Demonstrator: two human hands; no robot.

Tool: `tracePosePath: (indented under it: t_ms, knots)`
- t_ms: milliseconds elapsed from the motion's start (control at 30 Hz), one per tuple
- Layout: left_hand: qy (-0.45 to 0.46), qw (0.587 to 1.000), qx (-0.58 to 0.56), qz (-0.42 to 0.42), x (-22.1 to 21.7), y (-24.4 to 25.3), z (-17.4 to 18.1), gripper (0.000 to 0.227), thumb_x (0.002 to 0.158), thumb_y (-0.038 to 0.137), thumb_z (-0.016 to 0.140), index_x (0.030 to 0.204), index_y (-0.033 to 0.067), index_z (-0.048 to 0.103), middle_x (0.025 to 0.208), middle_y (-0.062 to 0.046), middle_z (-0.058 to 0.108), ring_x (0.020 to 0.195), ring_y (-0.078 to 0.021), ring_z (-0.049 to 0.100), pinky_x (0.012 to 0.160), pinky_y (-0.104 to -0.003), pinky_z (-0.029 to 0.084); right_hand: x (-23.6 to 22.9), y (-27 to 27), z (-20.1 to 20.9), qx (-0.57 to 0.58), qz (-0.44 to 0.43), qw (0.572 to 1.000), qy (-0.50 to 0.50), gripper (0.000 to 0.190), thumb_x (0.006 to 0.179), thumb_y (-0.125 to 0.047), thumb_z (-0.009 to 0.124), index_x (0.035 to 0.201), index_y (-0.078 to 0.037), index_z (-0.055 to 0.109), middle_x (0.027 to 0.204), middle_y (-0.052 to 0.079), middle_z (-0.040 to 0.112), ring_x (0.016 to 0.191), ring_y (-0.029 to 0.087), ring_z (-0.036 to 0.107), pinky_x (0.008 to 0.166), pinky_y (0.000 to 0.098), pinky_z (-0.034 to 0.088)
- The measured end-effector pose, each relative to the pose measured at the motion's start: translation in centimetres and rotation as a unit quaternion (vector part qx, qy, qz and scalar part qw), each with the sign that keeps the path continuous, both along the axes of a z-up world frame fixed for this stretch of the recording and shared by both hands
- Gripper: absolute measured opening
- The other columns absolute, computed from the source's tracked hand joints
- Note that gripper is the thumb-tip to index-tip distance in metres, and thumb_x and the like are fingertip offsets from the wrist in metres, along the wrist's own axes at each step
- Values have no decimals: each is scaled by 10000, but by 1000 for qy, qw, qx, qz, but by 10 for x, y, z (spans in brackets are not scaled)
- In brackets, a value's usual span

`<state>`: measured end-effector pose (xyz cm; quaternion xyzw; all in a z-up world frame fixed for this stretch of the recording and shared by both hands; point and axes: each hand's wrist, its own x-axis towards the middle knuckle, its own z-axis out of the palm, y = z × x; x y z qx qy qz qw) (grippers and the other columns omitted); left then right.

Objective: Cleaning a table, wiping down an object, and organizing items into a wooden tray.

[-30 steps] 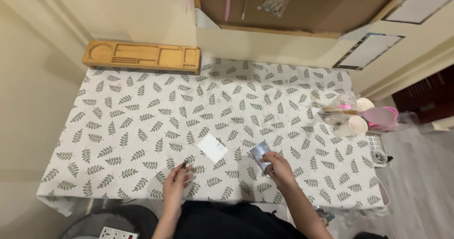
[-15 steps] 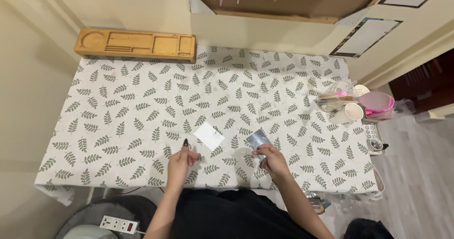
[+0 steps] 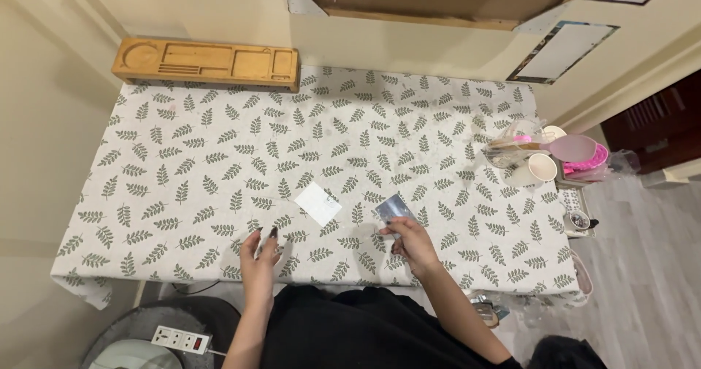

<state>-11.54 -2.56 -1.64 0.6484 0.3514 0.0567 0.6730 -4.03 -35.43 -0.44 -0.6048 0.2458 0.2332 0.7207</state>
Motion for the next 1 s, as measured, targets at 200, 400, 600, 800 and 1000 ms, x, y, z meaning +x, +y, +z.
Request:
tracePosePath:
  t_ms: [200, 400, 600, 800, 1000]
  knots:
    - [-27, 994, -90, 61, -5, 18, 8, 429, 1059, 326, 477, 1351, 33, 591, 1288, -89, 701, 1085, -181, 678, 852, -302, 518, -1, -8, -15, 23, 7, 1000, 5, 217, 948, -96, 579, 1151, -21, 590, 950, 144, 743, 520, 120, 508, 535, 268, 478]
    - [-38, 989, -87, 112, 21, 73, 22, 411, 1067, 323, 455, 1359, 55, 563, 1276, -104, 686, 1057, -202, 663, 833, -315, 520, 6, 7, -16, 24, -39, 998, 38, 240, 960, -107, 545, 1166, 2, 602, 1061, 141, 758, 540, 139, 544, 566, 286, 504]
    - [-77, 988, -78, 110, 103, 148, 46, 433, 1064, 322, 437, 1384, 64, 569, 1299, -83, 680, 1079, -178, 678, 844, -305, 524, 43, 36, -51, 23, -65, 997, 31, 181, 933, -102, 554, 1074, 5, 589, 1040, 172, 813, 454, 156, 431, 486, 310, 422]
    - [-97, 981, -134, 105, 232, 241, 13, 460, 1053, 339, 492, 1414, 64, 563, 1310, -84, 683, 1072, -184, 666, 863, -305, 523, 145, 124, -49, 16, -53, 998, -3, 126, 899, -40, 567, 1008, -41, 630, 950, 158, 747, 497, 166, 493, 486, 298, 385]
    - [-94, 960, -247, 94, 358, 323, -89, 458, 1034, 321, 538, 1399, 44, 547, 1309, -73, 666, 1090, -217, 672, 884, -348, 552, 290, 219, -101, 3, -107, 993, -50, 160, 871, -13, 472, 908, 21, 624, 892, 147, 758, 558, 179, 543, 571, 325, 511]
